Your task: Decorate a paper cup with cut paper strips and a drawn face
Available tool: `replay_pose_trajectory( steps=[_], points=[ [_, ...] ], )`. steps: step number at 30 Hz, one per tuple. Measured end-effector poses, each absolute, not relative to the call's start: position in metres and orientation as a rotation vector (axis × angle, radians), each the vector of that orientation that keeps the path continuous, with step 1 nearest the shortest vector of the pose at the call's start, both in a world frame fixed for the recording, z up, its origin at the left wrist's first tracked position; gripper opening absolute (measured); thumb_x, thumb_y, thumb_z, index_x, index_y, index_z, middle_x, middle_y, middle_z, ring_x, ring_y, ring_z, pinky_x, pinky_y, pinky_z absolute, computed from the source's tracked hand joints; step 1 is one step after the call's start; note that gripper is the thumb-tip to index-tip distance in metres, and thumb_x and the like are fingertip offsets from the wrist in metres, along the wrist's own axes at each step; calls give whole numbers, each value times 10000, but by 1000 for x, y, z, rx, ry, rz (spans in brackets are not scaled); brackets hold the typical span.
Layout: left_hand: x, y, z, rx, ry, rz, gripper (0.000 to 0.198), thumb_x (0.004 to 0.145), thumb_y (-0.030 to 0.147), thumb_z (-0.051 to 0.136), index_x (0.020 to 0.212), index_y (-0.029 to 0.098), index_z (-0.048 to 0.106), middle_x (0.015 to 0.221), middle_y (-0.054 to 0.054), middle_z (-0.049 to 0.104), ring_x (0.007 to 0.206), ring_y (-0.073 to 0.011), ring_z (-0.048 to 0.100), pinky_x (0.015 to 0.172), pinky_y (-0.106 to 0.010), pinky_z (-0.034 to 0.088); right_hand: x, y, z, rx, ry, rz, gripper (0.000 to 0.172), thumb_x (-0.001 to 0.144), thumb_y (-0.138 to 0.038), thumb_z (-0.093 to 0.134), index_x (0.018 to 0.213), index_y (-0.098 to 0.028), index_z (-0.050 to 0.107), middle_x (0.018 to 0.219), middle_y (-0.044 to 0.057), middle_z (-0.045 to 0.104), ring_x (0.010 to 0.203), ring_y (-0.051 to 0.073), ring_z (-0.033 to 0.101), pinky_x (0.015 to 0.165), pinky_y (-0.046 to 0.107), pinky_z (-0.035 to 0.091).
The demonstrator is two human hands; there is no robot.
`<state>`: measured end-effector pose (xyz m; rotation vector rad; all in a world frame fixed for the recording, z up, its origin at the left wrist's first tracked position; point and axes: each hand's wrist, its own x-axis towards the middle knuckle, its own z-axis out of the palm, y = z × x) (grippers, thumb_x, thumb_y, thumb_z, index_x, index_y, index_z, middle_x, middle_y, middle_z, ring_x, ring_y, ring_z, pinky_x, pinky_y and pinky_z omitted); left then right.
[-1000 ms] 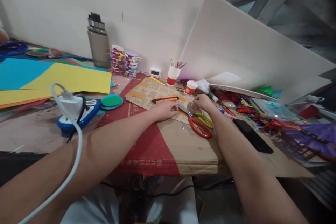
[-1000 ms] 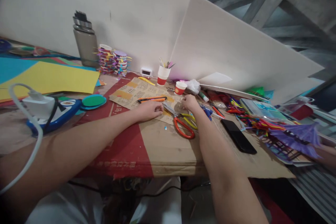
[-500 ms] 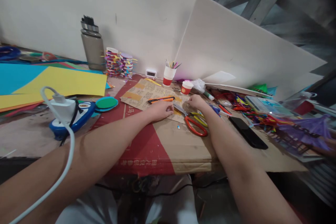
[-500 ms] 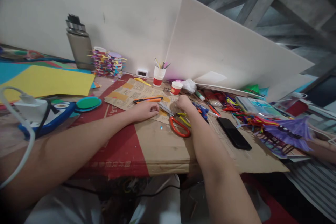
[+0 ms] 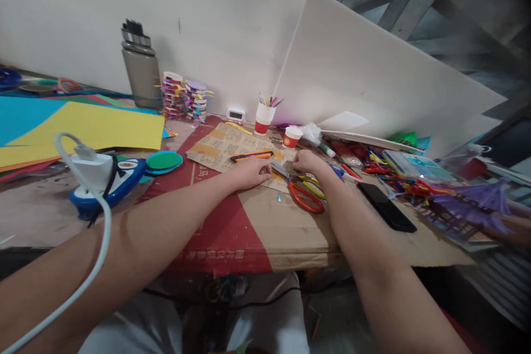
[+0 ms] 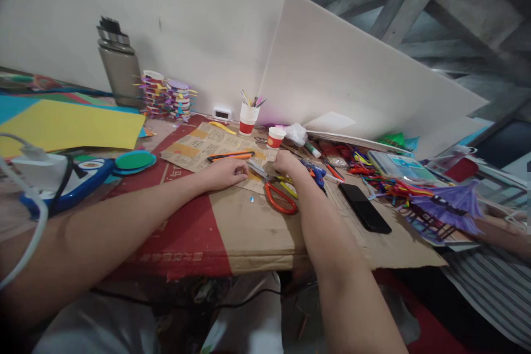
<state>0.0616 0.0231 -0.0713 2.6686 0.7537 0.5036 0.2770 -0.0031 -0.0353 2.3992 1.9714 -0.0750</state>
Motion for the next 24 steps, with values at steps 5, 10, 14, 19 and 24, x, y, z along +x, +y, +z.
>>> replay_pose_trajectory(
  steps=[5,10,14,19,24],
  points=[
    [62,24,-73,2668,736,517,162,845,296,554,885,200,678,890,-29,716,789,-176,627,691,-254,413,278,0,-40,2484,1951,-51,86,703,-142,690,755,-106,748,689,89,714,714,181,655,620,215,434],
    [62,24,-72,2657,738,504,168,845,307,554,876,200,679,900,-31,716,800,-178,628,692,-255,416,285,-4,-39,2678,1961,-69,132,737,-99,649,836,-59,728,710,117,707,677,172,649,605,221,446],
    [61,22,-68,2584,819,502,166,831,309,576,878,196,688,901,-31,726,819,-180,640,709,-252,432,283,-21,-19,2765,2157,-202,233,850,-134,532,1023,-91,682,786,69,715,635,108,631,608,193,476],
    [56,22,-64,2415,860,595,181,846,263,531,902,175,678,931,-29,741,838,-163,654,748,-238,457,245,-58,8,1644,2814,-1478,151,812,-274,660,887,-162,728,878,34,740,778,123,667,765,249,534],
    [55,25,-66,2419,818,645,202,813,188,511,900,178,693,973,-33,743,903,-173,658,819,-262,470,206,-76,-1,1194,2588,-1710,192,818,-308,681,910,-163,767,928,41,755,854,127,665,805,241,509]
  ],
)
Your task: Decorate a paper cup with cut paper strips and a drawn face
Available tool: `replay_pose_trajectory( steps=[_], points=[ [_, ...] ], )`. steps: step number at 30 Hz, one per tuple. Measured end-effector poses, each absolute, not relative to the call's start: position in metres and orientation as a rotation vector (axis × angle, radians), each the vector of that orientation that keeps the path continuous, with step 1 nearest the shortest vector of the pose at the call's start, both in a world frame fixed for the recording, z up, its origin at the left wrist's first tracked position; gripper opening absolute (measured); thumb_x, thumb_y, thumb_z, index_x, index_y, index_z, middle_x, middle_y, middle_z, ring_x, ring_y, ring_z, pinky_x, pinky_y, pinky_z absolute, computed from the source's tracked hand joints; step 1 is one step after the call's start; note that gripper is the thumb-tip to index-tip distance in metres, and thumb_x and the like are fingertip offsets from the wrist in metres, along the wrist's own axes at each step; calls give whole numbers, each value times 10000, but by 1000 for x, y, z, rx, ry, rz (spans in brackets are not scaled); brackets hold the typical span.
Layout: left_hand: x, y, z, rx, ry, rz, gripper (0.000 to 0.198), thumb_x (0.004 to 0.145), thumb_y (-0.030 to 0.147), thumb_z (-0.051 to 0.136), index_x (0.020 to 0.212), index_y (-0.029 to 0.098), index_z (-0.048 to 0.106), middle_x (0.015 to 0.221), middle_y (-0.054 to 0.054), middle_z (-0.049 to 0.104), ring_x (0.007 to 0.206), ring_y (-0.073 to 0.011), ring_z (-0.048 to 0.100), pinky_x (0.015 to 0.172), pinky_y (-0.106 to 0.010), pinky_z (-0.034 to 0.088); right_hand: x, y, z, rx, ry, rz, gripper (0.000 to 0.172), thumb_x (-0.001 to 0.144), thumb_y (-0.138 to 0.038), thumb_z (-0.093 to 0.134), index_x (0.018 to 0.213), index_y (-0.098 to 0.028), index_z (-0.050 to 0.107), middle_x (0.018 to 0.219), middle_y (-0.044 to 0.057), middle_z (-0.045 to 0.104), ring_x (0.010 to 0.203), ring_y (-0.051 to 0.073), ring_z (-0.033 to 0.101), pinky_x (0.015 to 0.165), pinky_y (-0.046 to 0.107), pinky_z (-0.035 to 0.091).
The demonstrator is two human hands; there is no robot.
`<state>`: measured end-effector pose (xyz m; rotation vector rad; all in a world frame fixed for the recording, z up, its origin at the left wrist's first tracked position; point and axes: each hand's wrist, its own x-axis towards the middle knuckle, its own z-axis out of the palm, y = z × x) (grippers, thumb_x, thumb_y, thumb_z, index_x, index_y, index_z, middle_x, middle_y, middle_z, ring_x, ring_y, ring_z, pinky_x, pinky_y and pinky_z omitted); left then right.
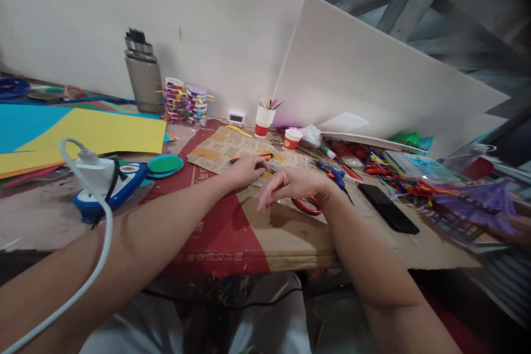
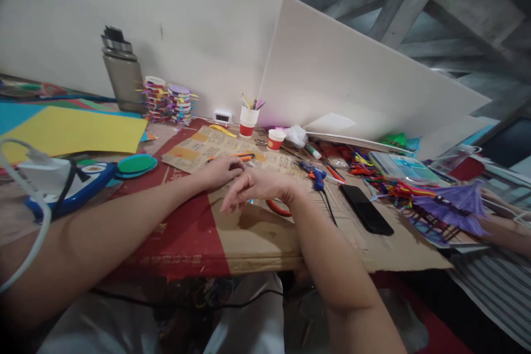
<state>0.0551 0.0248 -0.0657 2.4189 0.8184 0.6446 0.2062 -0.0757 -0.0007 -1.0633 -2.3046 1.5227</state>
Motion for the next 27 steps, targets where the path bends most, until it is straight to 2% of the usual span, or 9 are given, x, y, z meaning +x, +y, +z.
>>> replay_pose_trajectory(
  steps=[3,6,10,13,16,19,27],
  points=[
    [56,27,-68,2412,809,650,209,789,171,513,879,179,702,918,-23,741,863,-168,654,808,-262,474,198,-73,-13,-1093,-2254,1542,195,742,-298,756,874,-155,745,792,9,725,742,109,630,748,228,488],
    [57,30,-71,2443,769,642,153,740,206,587,839,168,697,878,-17,735,830,-178,646,758,-259,476,200,-63,-21,-1098,-2157,1287,162,735,-302,751,772,-155,694,714,-21,662,662,92,567,672,218,451],
    [57,29,-72,2460,771,659,156,785,223,557,830,164,694,830,-18,727,773,-162,635,738,-256,468,223,-39,-27,-1317,-1817,651,95,810,-213,637,850,-144,689,768,-3,670,671,97,558,674,222,442],
    [57,24,-69,2433,791,636,150,806,212,548,829,170,691,811,-14,724,752,-147,632,753,-249,464,250,-22,-33,-1668,-1684,277,169,850,-171,584,948,-117,712,813,36,704,673,114,580,679,232,455],
    [58,21,-66,2403,819,614,134,817,226,564,838,171,684,823,-19,728,760,-148,639,746,-243,462,269,-10,-39,-1959,-1732,28,264,888,-130,536,1078,-125,720,992,77,742,836,135,646,788,226,476],
    [58,19,-64,2412,822,593,140,825,213,556,852,170,686,845,-25,733,777,-152,644,749,-243,456,272,1,-45,-2080,-1782,-45,275,884,-134,571,1109,-131,729,1090,100,740,955,158,665,867,219,468],
    [58,19,-66,2463,794,593,180,841,235,534,878,172,699,895,-39,739,824,-171,649,763,-259,451,260,31,-54,-2327,-1809,-79,204,868,-171,611,999,-145,766,1024,145,749,982,215,690,879,252,483]
  ],
)
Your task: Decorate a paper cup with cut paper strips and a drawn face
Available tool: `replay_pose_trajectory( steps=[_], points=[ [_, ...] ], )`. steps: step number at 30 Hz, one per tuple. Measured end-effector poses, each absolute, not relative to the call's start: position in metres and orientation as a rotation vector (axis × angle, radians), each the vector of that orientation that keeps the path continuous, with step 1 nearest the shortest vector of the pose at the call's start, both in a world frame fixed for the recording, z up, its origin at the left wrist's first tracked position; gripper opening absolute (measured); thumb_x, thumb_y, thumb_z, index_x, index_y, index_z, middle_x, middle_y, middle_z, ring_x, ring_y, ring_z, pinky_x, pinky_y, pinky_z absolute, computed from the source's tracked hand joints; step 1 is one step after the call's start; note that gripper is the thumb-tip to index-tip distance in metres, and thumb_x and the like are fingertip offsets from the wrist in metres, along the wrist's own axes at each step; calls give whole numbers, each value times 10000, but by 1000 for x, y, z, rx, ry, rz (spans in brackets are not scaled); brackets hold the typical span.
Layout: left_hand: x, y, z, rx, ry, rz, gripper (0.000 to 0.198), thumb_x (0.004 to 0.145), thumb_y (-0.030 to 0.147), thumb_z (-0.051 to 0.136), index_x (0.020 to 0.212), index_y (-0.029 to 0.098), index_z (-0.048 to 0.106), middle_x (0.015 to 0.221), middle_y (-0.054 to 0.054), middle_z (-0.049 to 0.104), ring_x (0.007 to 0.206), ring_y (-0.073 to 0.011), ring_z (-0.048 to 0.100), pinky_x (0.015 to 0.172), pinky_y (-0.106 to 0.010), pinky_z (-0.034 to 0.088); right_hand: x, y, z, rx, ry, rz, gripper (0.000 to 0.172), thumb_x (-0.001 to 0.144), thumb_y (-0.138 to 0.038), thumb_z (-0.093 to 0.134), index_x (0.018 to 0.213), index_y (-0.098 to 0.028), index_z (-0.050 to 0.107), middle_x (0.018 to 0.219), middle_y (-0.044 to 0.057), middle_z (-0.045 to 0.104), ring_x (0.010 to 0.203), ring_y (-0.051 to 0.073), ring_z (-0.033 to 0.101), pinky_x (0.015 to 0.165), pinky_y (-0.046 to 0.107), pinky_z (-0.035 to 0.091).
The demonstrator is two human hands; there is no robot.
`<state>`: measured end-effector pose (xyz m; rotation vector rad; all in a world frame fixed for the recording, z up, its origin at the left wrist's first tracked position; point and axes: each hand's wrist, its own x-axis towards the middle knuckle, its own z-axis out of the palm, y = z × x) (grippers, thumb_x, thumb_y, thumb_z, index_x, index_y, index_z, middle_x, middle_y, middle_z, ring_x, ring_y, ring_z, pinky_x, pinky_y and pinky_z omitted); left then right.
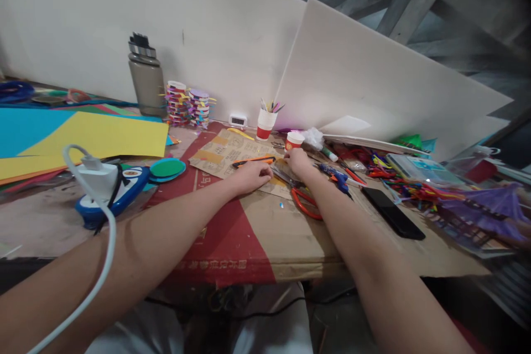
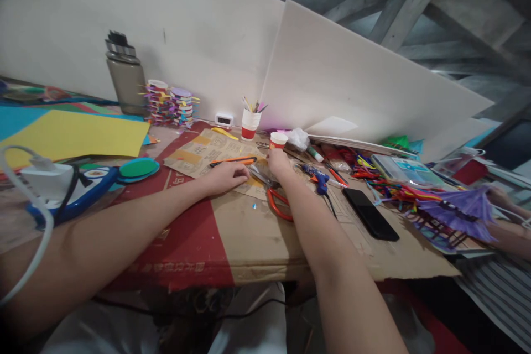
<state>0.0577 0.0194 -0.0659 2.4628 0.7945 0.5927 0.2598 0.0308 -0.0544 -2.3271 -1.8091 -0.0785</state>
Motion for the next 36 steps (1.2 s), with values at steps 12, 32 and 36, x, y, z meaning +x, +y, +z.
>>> replay_pose_trajectory(
  steps=[12,32,36],
  points=[
    [59,22,-68,2468,799,567,165,844,248,553,869,175,700,856,-26,727,778,-158,634,750,-252,450,285,17,-45,-2387,-1768,-202,305,922,-141,456,1037,-85,733,1049,174,738,955,203,690,826,224,472],
    [58,22,-68,2487,794,568,182,845,259,545,882,174,702,907,-41,737,840,-179,652,780,-264,459,284,21,-50,-2441,-1809,-141,313,908,-116,479,1084,-54,730,1065,192,732,987,203,690,849,223,482],
    [58,22,-68,2485,767,591,182,844,257,540,880,177,700,901,-40,736,825,-180,649,778,-272,459,284,21,-50,-2436,-1847,-122,261,876,-141,562,1046,-124,760,1039,143,750,984,187,693,850,213,478]
  ],
)
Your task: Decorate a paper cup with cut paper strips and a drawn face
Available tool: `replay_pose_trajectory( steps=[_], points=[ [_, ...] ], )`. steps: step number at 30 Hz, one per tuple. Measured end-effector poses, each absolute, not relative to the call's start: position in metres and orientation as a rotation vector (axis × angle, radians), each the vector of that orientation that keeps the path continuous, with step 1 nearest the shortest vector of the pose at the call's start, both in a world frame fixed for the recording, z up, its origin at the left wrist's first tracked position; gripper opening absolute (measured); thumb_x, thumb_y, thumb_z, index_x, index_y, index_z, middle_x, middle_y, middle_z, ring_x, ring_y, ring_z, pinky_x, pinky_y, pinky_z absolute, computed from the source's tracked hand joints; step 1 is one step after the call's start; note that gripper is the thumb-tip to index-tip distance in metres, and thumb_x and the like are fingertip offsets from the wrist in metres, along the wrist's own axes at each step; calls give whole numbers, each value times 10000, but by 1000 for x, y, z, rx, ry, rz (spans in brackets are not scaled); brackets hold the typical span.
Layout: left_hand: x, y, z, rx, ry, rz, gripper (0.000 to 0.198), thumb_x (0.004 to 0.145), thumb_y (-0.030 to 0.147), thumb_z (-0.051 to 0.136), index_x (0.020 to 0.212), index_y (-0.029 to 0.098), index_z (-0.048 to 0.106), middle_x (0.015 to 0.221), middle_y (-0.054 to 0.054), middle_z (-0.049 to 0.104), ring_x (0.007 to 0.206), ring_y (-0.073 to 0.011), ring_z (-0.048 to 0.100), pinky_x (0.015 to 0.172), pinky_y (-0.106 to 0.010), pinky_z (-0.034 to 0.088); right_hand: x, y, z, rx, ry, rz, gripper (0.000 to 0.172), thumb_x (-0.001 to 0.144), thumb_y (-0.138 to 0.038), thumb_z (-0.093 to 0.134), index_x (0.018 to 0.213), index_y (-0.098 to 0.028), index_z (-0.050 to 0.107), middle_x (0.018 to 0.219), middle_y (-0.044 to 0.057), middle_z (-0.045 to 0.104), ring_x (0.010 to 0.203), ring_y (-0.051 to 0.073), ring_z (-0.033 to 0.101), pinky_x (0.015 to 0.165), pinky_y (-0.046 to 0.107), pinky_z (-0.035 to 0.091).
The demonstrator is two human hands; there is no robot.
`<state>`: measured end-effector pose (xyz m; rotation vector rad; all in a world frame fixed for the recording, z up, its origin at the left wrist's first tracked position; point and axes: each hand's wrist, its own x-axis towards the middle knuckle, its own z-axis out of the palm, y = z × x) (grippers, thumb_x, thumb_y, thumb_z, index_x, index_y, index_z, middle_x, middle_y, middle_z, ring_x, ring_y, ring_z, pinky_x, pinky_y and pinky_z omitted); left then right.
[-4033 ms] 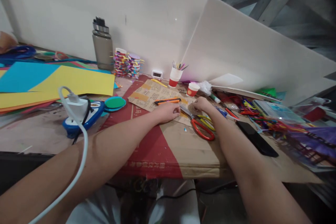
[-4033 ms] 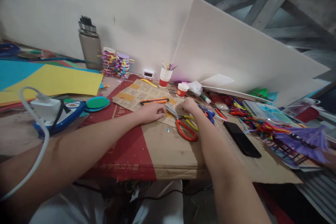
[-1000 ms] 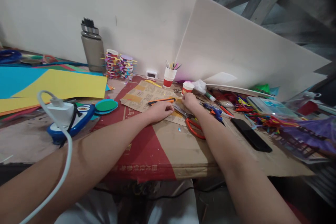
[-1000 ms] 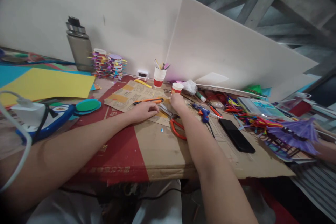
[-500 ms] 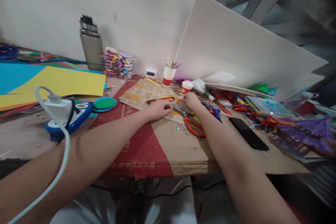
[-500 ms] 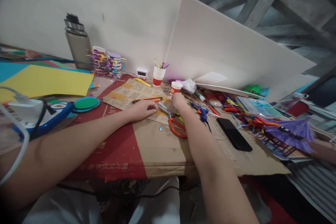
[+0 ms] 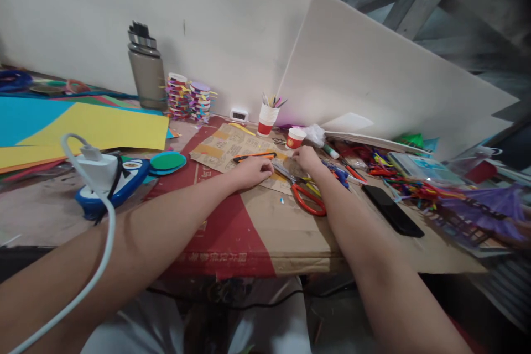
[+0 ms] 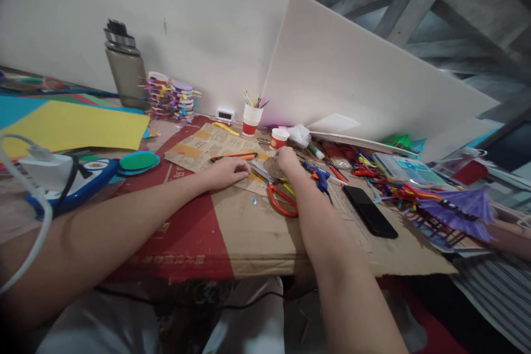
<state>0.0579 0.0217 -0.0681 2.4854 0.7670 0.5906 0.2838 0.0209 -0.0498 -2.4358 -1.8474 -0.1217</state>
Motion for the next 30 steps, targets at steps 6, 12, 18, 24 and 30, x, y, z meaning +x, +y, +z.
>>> replay_pose_trajectory(
  steps=[6,12,18,24,30],
  points=[
    [58,22,-68,2488,766,578,176,843,256,542,875,174,694,862,-35,729,782,-169,639,756,-268,459,274,26,-55,-2489,-1792,-176,282,859,-117,558,1065,-41,735,1087,249,713,1018,260,693,874,287,492],
    [58,22,-68,2496,755,588,177,845,264,542,858,183,699,901,-39,737,831,-176,642,773,-269,447,287,24,-55,-2444,-1777,-164,293,893,-125,493,1034,-59,742,1044,192,737,974,214,698,826,230,488],
    [58,22,-68,2496,749,597,185,841,260,537,864,177,700,913,-45,737,832,-179,640,773,-276,448,285,26,-54,-2434,-1816,-120,233,873,-155,573,1009,-104,756,1023,154,750,937,185,698,813,210,483],
    [60,22,-68,2517,757,578,185,845,257,530,855,174,695,907,-46,733,838,-184,637,771,-280,444,281,31,-49,-2485,-1831,-84,226,853,-122,569,976,-73,754,986,189,747,907,214,700,778,237,490],
    [61,23,-68,2556,737,570,213,848,280,510,862,182,698,886,-41,726,797,-174,627,741,-270,449,282,30,-52,-2437,-1843,-64,228,811,-168,609,967,-82,751,982,164,748,891,206,690,741,223,479]
  ],
)
